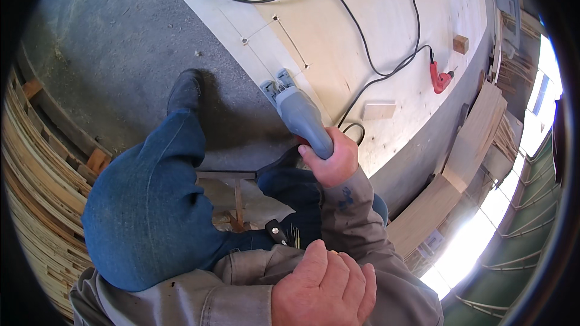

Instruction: The person uses a jigsaw to cut a rectangular hole in a large sheet of plywood. They guide the tool along marked lines, cut out the piece, and then continue cutting along the edge of the board.

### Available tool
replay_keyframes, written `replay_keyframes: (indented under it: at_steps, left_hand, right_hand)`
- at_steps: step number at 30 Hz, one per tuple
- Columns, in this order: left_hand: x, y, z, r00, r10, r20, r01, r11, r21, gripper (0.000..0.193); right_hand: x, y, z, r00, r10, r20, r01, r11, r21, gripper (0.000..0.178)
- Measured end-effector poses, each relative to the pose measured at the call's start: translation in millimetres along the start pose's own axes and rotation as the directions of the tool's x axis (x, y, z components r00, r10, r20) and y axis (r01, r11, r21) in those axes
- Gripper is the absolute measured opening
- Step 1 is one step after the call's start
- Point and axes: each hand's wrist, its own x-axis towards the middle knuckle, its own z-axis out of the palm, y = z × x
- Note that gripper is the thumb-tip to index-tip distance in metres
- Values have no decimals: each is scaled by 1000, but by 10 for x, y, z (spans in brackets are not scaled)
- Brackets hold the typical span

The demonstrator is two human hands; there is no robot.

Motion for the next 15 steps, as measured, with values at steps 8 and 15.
replay_keyframes:
  at_steps: [8,15]
  left_hand:
    - [-6,-69,-16,999,29,-46,-31,999,-42,22]
    - [36,-73,-165,987,50,-152,-52,999,-11,33]
  right_hand:
    - [-1,-31,-50,991,80,110,-85,996,37,70]
    - [1,-10,14,1000,-18,10,18,1000,3,37]
